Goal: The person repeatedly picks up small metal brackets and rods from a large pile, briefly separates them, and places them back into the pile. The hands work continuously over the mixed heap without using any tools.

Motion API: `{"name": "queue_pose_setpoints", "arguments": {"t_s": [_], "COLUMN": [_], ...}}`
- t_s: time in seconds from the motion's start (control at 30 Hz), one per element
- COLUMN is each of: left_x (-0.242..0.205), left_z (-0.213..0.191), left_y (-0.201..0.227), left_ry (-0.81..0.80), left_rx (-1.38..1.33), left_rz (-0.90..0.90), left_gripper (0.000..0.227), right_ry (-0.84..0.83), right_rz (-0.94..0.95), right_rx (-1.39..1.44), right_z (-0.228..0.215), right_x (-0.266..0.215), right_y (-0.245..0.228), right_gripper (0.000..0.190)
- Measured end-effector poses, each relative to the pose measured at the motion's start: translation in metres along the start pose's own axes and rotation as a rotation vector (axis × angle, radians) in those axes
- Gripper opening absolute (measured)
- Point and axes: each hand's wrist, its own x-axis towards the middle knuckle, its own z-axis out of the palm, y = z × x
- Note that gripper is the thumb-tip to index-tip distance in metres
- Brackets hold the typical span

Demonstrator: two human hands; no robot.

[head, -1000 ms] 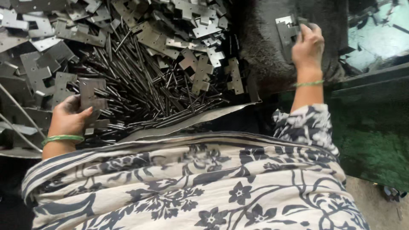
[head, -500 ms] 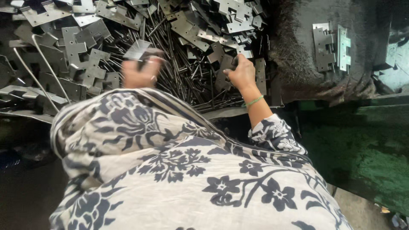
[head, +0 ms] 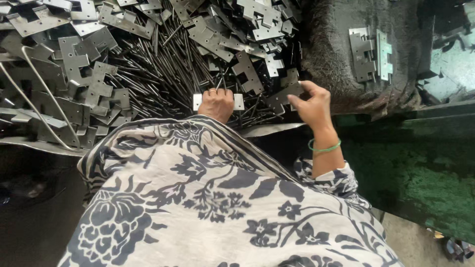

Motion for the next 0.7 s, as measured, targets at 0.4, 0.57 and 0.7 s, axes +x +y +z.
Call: {"name": "queue_pose_setpoints", "arguments": {"t_s": [0.4, 0.57, 0.7], "left_x": [0.010, 0.010, 0.004], "left_z": [-0.015, -0.023, -0.028], "left_y": [0.006, -0.001, -0.002], "left_ry": [-0.002, 0.010, -0.046], "left_rx": [0.119, 0.123, 0.080], "left_rz": [0.049, 0.094, 0.072], "left_gripper": [0.012, 0.012, 0.010], "right_ry": [0.084, 0.135, 0.134], "right_rz": [-0.002, -0.017, -0.013], "right_rx": [0.009, 0.036, 0.074], "right_z": [0.013, 0.001, -0.011], "right_x": [-0.011, -0.014, -0.021], "right_y": [-0.009, -0.004, 0.008], "right_gripper": [0.021, 0.022, 0.021]}}
